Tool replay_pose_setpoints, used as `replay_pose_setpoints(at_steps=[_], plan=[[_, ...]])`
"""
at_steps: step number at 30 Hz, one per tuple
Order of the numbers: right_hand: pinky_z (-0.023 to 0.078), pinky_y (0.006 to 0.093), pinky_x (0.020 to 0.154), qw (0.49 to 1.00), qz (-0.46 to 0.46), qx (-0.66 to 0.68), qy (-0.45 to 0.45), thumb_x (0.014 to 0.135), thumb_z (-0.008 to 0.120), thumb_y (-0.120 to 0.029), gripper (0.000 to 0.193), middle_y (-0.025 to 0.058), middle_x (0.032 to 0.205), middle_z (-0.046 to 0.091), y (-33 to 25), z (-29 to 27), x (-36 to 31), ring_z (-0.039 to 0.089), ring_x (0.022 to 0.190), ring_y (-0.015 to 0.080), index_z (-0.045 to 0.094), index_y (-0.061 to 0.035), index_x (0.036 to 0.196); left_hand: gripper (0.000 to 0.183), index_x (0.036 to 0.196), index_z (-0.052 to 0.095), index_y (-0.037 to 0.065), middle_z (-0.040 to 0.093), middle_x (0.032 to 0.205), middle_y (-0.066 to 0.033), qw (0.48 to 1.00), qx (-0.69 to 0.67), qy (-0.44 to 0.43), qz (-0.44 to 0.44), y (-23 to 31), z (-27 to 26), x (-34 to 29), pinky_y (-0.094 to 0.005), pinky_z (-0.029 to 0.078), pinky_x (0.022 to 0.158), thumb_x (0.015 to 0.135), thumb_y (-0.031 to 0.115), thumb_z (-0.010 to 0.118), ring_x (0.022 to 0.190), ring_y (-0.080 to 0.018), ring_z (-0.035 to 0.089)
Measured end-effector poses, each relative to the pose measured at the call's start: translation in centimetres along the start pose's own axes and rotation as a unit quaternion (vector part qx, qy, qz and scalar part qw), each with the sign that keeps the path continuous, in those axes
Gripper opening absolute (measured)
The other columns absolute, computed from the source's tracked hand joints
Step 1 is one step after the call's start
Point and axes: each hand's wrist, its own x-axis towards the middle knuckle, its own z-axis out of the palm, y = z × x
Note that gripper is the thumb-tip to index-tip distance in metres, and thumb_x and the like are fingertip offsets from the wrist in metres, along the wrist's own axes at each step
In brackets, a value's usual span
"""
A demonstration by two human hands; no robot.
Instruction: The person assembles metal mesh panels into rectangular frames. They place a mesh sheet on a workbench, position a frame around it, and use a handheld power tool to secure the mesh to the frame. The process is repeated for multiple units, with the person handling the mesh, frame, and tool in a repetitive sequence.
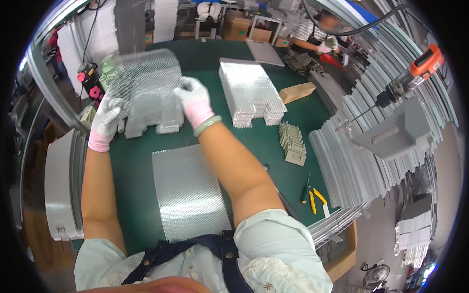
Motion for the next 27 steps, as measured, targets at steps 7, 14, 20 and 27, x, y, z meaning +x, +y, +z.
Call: replay_pose_setpoints(at_steps=[7,14,20,27], plan=[[0.054,0.0275,0.081,0.982,-0.021,-0.157,-0.106,0.087,0.071,-0.006,0.047,0.0081,0.108,0.066,-8.5,-5.4,-11.0,0.065,0.090,0.0136,0.054,0.0010,0.129,0.036,0.120,0.064,-0.001,0.068,0.097,-0.0027,0.928,0.337,0.157,-0.034,6.2,12.1,-9.1,-0.0254,0.049,0.078,0.094,0.025,0.068,0.086,-0.0103,0.061],[0.045,0.0218,0.060,0.924,0.090,-0.370,0.017,0.089,0.076,-0.024,0.059,-0.0001,0.074,0.056,-10.1,-6.8,-32.0,0.054,0.067,0.0054,0.051,0.0066,0.133,0.046,0.124,0.057,0.001,0.066,0.088,-0.0046,0.854,0.472,0.179,-0.124,3.8,20.4,-25.5,-0.0231,0.048,0.063,0.088,0.024,0.074,0.066,-0.0064,0.057],[0.051,0.0377,0.064,0.824,0.148,-0.545,-0.049,0.090,0.070,-0.035,0.065,0.0092,0.070,0.061,-6.8,-8.7,-38.3,0.063,0.065,0.0264,0.047,0.0020,0.138,0.056,0.129,0.053,0.001,0.064,0.089,-0.0132,0.829,0.528,0.107,-0.150,-0.1,21.5,-30.6,-0.0366,0.053,0.071,0.086,0.030,0.073,0.076,-0.0267,0.064],[0.055,0.0451,0.072,0.748,0.186,-0.630,-0.090,0.092,0.064,-0.042,0.066,0.0202,0.088,0.071,-5.3,-8.6,-39.0,0.069,0.083,0.0384,0.044,0.0002,0.140,0.058,0.132,0.050,0.000,0.068,0.096,-0.0195,0.787,0.568,0.077,-0.228,-1.6,21.6,-31.4,-0.0430,0.053,0.080,0.089,0.035,0.068,0.089,-0.0357,0.067]])
